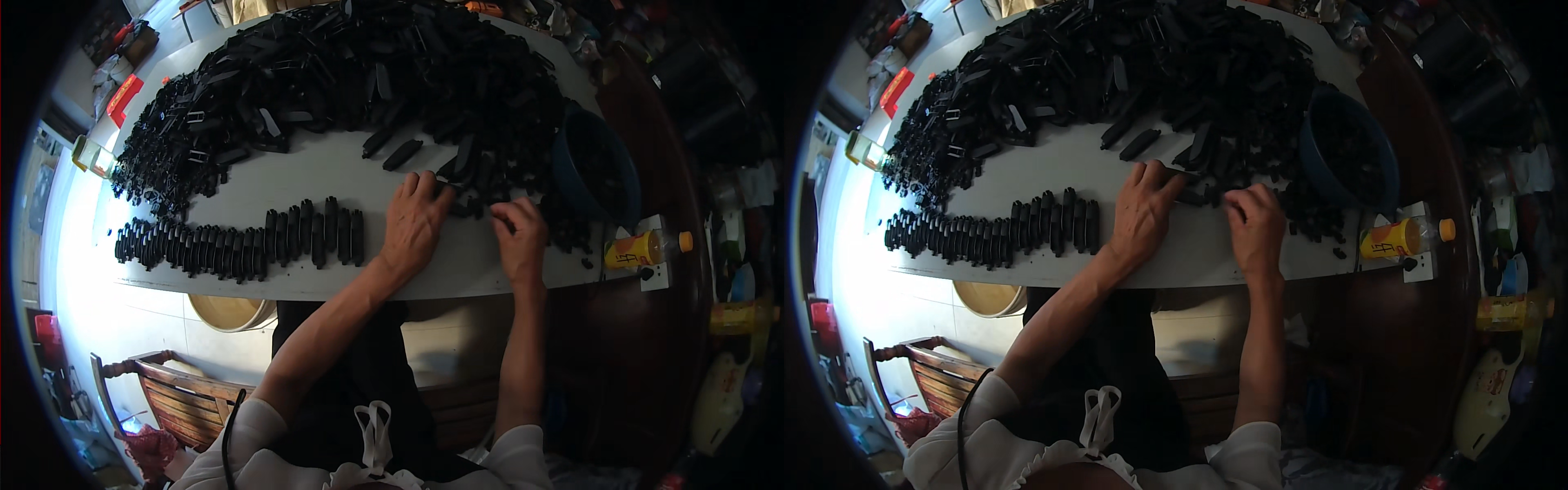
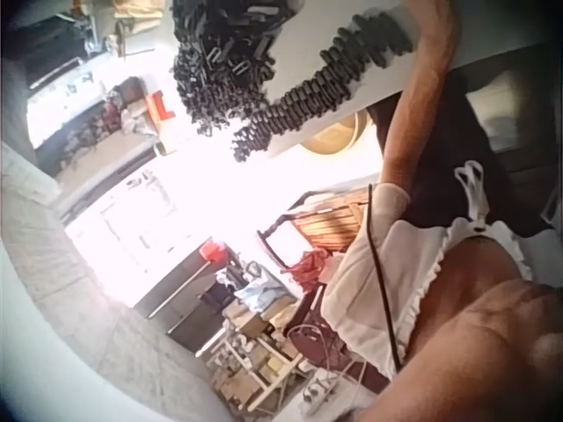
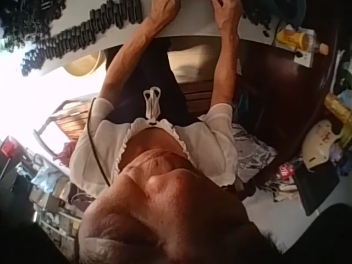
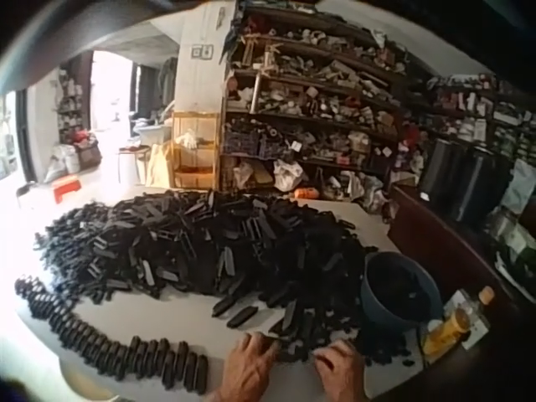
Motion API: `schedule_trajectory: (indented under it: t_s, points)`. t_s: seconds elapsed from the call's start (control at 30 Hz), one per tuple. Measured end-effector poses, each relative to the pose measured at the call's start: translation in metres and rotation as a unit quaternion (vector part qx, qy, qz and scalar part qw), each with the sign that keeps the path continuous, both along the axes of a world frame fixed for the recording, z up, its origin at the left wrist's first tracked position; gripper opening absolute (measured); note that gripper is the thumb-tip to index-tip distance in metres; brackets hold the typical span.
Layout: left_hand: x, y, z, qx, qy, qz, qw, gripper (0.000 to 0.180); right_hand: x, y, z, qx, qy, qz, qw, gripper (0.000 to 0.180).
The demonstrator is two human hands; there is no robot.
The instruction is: Assembling small black plastic parts and organizing them into rows on a white table.
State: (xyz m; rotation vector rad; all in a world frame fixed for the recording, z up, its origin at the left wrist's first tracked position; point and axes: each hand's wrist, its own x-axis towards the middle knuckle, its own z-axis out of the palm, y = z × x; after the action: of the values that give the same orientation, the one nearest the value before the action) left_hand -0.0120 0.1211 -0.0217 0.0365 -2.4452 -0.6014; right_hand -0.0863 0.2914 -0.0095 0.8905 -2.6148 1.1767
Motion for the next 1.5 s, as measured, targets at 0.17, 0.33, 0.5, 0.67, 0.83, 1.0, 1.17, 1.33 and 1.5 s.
schedule_trajectory:
  t_s: [0.17, 0.33, 0.5, 0.67, 0.83, 1.0, 1.17, 1.33, 1.5]
  points:
    - [0.011, -0.001, 0.002, -0.002, -0.021, -0.009, 1.0, 0.021, 0.008, -0.018, -0.003, 0.062, 0.051, 0.008, 0.997, 0.027]
    - [0.025, 0.0, 0.001, 0.031, -0.05, -0.02, 0.998, 0.027, 0.011, -0.009, -0.006, 0.108, 0.068, -0.013, 0.992, 0.026]
    - [0.033, 0.0, 0.006, 0.106, -0.098, -0.035, 0.989, 0.03, 0.021, -0.009, -0.009, 0.078, 0.051, -0.036, 0.995, 0.025]
    - [0.037, 0.0, 0.017, 0.24, -0.067, -0.071, 0.966, 0.051, 0.027, -0.007, -0.004, 0.14, 0.047, -0.052, 0.988, 0.025]
    - [0.036, -0.008, 0.03, 0.625, -0.196, -0.161, 0.739, 0.065, 0.03, -0.009, -0.001, 0.072, 0.072, -0.072, 0.992, 0.023]
    - [0.038, -0.011, 0.026, 0.705, -0.18, -0.183, 0.661, 0.052, 0.04, -0.012, -0.005, -0.099, -0.07, -0.019, 0.992, 0.025]
    - [0.04, -0.009, -0.008, 0.44, -0.073, -0.159, 0.881, 0.032, 0.053, -0.017, -0.001, -0.141, -0.096, 0.007, 0.985, 0.027]
    - [0.053, -0.006, -0.003, 0.165, -0.049, -0.049, 0.984, 0.031, 0.057, -0.016, 0.006, -0.079, -0.086, 0.062, 0.991, 0.025]
    - [0.053, -0.006, -0.005, 0.192, -0.06, -0.061, 0.978, 0.028, 0.055, -0.014, 0.006, -0.035, -0.052, 0.106, 0.992, 0.026]
